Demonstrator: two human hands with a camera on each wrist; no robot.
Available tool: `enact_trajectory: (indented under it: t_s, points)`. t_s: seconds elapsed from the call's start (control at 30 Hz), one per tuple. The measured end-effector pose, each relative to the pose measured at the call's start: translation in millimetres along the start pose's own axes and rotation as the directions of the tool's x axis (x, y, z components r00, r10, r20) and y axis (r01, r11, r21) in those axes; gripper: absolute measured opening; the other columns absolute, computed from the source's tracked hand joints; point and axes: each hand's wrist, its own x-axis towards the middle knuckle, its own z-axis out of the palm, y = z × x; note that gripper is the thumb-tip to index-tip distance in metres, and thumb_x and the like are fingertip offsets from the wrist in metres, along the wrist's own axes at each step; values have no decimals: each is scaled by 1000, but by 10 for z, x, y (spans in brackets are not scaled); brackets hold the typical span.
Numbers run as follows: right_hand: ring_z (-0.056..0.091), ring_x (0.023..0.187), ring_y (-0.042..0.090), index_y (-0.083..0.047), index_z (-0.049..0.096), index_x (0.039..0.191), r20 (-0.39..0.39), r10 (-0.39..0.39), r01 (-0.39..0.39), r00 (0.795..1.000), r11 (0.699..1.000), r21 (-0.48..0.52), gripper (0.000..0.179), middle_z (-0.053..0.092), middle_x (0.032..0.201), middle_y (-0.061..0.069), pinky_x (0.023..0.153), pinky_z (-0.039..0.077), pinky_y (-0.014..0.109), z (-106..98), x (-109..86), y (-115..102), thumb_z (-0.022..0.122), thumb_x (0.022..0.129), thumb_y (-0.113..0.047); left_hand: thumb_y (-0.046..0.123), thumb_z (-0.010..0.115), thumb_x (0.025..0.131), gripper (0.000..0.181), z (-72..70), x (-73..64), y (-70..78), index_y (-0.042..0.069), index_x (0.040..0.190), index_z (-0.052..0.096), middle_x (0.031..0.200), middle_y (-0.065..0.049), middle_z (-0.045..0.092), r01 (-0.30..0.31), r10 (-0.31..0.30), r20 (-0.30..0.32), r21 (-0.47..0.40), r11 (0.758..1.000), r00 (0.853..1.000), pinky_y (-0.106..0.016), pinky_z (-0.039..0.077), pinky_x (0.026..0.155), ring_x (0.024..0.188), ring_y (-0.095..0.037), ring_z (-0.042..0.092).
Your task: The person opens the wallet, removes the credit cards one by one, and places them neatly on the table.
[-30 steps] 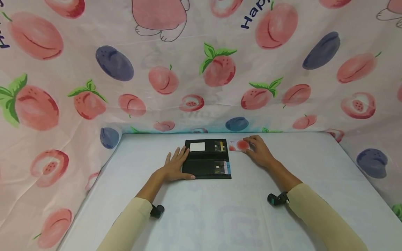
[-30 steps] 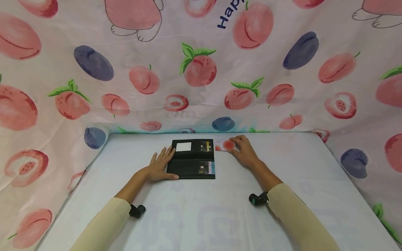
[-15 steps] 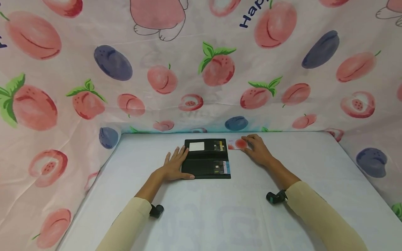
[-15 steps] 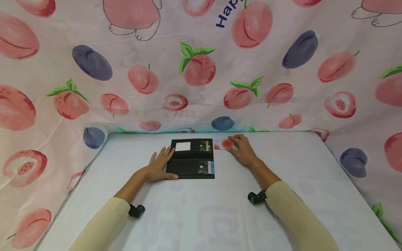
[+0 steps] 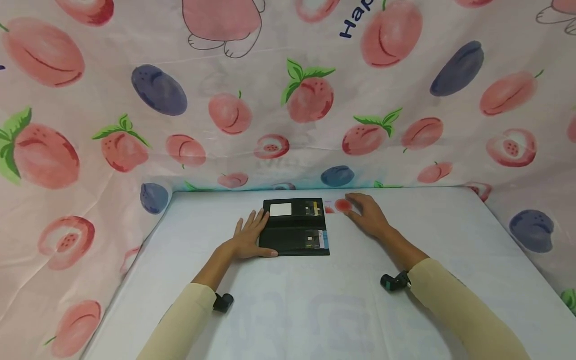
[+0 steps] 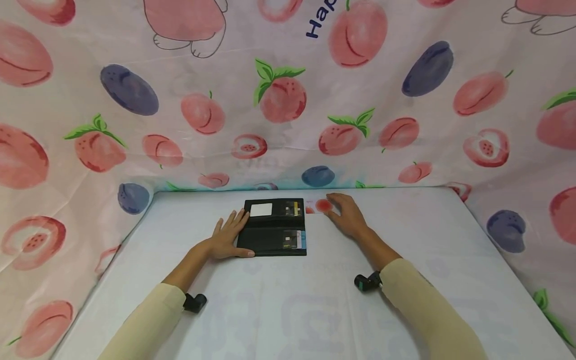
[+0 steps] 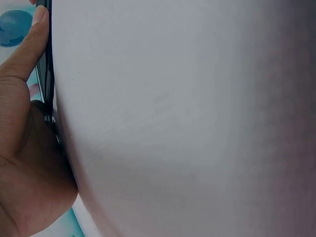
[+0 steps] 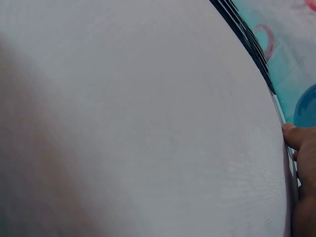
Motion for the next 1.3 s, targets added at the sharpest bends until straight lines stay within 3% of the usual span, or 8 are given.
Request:
enact_trajectory:
  t_s: [0.2, 0.33, 1.3]
  points:
    - [50, 137, 42, 3, 62, 142, -32, 4, -4, 999, 1000, 20, 45, 61, 144, 22, 116, 37, 61, 15, -3, -4, 71, 100, -10, 63, 78, 87, 125, 42, 30, -59, 9, 170, 1, 175, -14, -8, -9, 9, -2, -8, 1000, 1000, -61, -14, 123, 159, -35, -15]
    - [52, 135, 41, 3, 64, 140, -41, 15, -14, 999, 1000, 25, 44, 63, 142, 21, 114, 40, 60, 5, -17, -14, 73, 99, -9, 62, 78, 87, 124, 8, 10, -19, 8, 169, 3, 175, -16, -6, -5, 5, 3, -6, 1000, 1000, -62, -12, 123, 159, -37, -14]
    - [53, 133, 42, 5, 66, 136, -85, 93, -90, 992, 995, 37, 42, 64, 138, 23, 113, 41, 60, 8, -21, -81, 74, 99, -11, 60, 79, 88, 123, -25, -25, 26, 8, 170, 4, 176, -15, -5, 1, -1, 4, -4, 1000, 1000, -62, -12, 123, 159, -37, -13]
